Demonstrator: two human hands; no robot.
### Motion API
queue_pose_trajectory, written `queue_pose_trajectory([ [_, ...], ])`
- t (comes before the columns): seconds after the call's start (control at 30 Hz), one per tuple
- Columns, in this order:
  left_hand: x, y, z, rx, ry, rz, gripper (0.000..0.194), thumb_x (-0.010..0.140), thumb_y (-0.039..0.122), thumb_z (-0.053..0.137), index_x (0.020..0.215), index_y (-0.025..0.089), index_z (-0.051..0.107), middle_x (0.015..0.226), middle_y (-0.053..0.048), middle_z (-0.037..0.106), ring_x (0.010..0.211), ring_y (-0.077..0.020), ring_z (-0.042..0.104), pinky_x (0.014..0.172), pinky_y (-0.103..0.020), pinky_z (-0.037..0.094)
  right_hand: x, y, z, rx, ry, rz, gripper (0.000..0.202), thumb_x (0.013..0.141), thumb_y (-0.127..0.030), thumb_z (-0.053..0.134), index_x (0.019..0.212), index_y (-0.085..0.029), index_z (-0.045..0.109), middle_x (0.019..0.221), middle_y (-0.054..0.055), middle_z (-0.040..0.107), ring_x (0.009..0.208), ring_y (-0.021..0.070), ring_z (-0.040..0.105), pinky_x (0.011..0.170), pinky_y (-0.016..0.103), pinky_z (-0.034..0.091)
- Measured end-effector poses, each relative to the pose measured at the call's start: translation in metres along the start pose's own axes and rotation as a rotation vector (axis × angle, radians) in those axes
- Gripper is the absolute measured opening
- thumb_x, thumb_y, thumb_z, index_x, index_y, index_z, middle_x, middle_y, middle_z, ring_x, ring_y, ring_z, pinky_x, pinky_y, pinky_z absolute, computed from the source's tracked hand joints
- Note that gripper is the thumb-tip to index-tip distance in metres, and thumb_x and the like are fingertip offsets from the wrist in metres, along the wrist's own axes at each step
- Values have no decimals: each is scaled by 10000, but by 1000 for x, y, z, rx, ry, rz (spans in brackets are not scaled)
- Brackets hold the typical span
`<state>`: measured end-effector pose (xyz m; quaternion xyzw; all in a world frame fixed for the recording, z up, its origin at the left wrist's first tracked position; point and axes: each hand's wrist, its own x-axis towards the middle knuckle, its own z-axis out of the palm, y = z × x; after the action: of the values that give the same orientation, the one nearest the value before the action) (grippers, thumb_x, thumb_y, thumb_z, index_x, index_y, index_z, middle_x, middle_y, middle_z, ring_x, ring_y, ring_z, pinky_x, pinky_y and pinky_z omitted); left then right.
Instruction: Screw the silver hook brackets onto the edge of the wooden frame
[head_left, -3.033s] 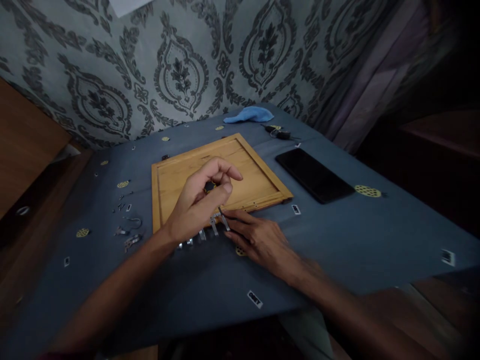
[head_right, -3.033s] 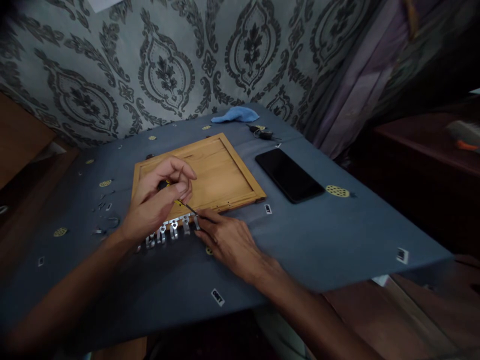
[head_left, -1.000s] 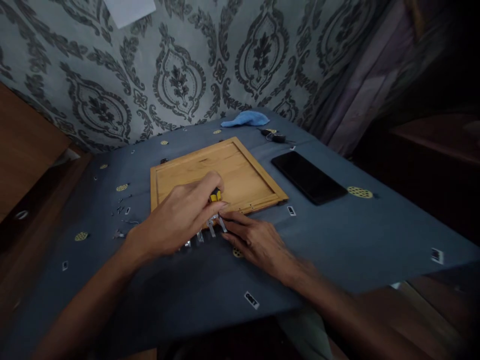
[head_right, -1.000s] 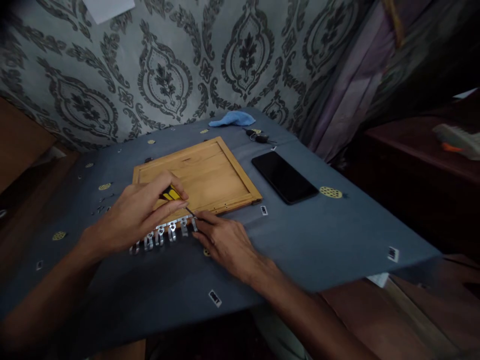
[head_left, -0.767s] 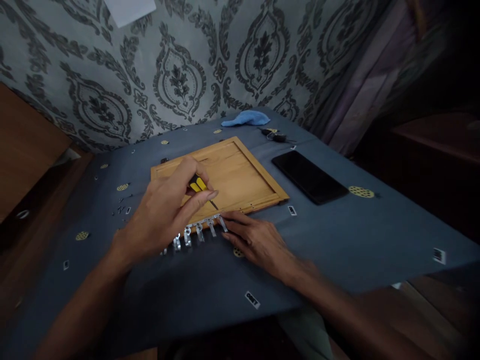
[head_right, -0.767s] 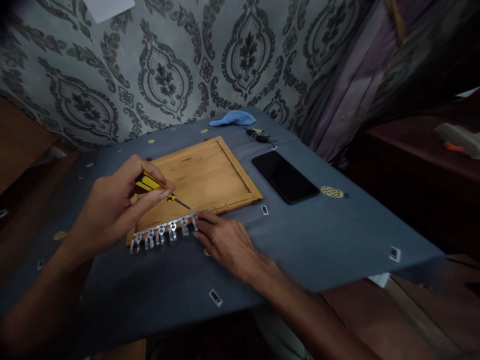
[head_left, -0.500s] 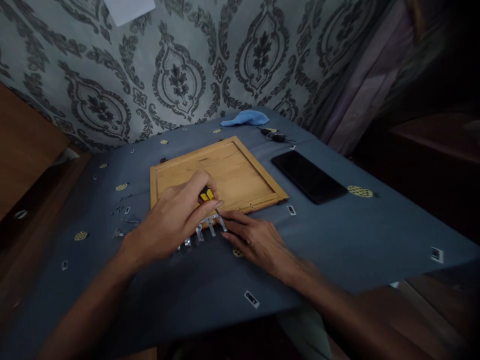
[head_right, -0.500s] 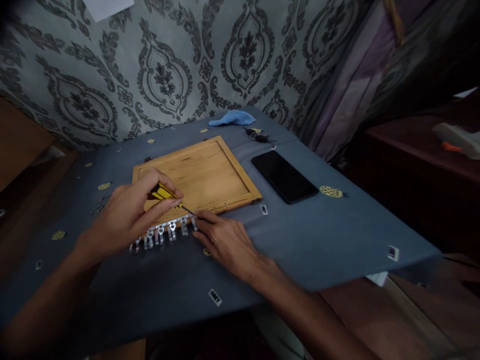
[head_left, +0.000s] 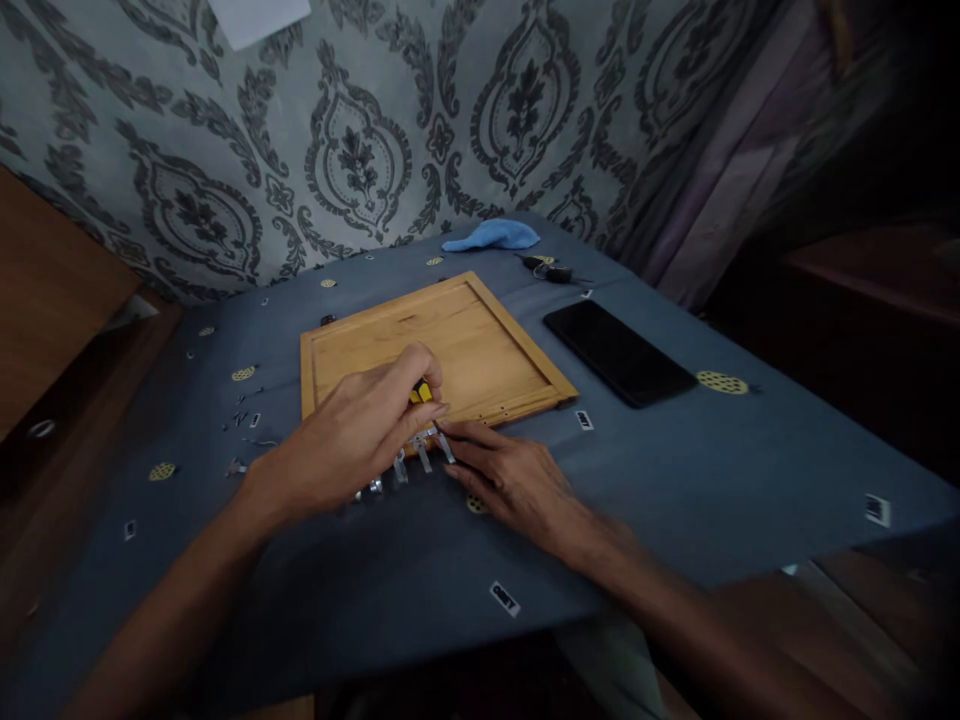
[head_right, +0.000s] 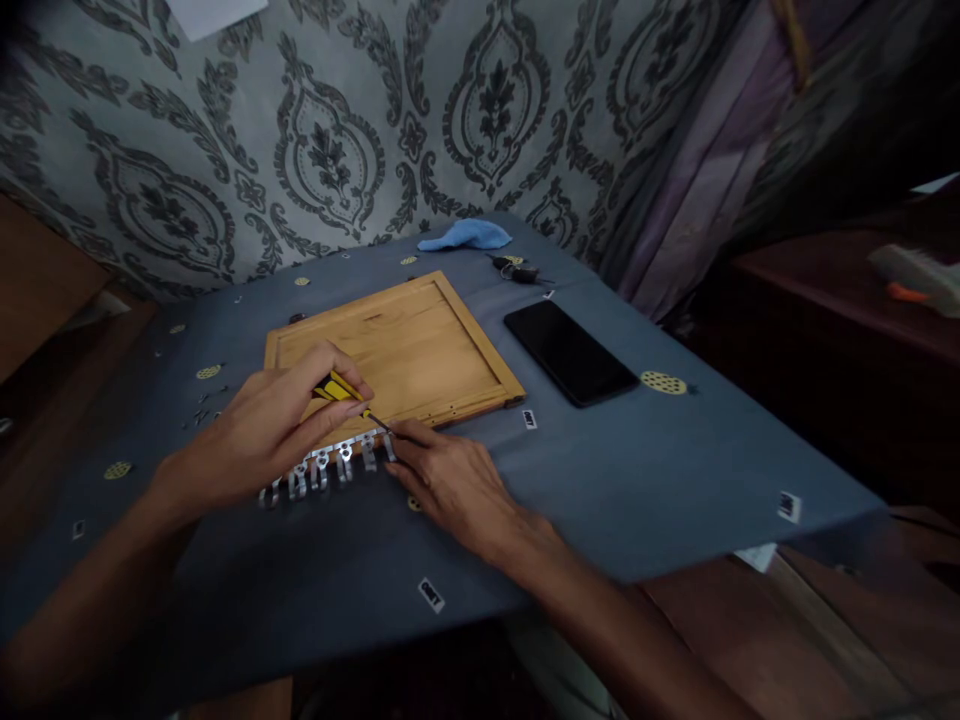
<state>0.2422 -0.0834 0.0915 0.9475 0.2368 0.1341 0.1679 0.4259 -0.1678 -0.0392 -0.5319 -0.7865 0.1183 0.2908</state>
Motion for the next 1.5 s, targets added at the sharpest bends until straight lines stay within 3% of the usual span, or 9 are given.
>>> queue_pose_trajectory([
  [0.1,1,0,-4,19,-75,-21,88,1060,277,424,1089,224,488,930,-5,663,788,-169,647,665,-271,450,0,0,1,3,-9,2,245,1046,-257,524,1162,-191,729,1324,104,708,995,251,761,757,357,625],
  [0.3,3,-2,-12,-3,-207,30,166,1052,292,386,1184,234,469,1140,-69,673,956,-214,674,694,-298,471,0,0,-1,7,-11,4,244,1046,-253,527,1173,-187,725,1329,114,700,998,242,757,767,343,618],
  [0.4,5,-4,-11,-21,-176,28,149,1045,292,388,1138,231,487,1073,-63,680,869,-198,669,652,-285,454,0,-2,-2,10,-22,16,227,1040,-243,536,1151,-193,728,1312,109,707,985,242,760,758,343,620],
  [0.57,6,-1,-3,-21,-115,-2,107,1037,276,396,1087,231,478,785,13,605,632,-157,574,569,-255,389,0,-1,-1,7,-9,19,246,1039,-250,529,1155,-200,740,1311,113,709,962,250,762,756,371,627],
  [0.83,3,8,0,-7,-52,-74,70,1020,224,430,1061,216,487,667,53,512,542,-142,507,502,-250,296,0,0,1,-2,-13,11,231,1043,-252,538,1152,-198,734,1327,106,708,1007,265,763,770,372,628],
  [1.13,1,6,-3,-5,-12,-51,67,1021,216,455,1054,212,512,759,24,617,675,-153,619,576,-259,392,0,-1,-1,-1,-3,2,234,1036,-236,546,1167,-188,734,1308,120,716,996,259,767,766,362,633],
  [1.37,-9,1,-23,-92,231,-130,107,991,310,562,1051,225,541,1096,-54,720,948,-196,710,755,-300,522,0,1,-1,20,-7,4,258,1026,-221,549,1202,-199,736,1317,112,714,1042,260,756,828,393,644],
  [1.5,-9,1,-17,-23,160,-91,103,1003,288,525,1069,216,559,1041,-62,734,839,-188,707,665,-289,499,-1,2,0,31,3,-6,275,1026,-218,545,1226,-201,733,1324,116,710,1042,258,753,834,399,644],
])
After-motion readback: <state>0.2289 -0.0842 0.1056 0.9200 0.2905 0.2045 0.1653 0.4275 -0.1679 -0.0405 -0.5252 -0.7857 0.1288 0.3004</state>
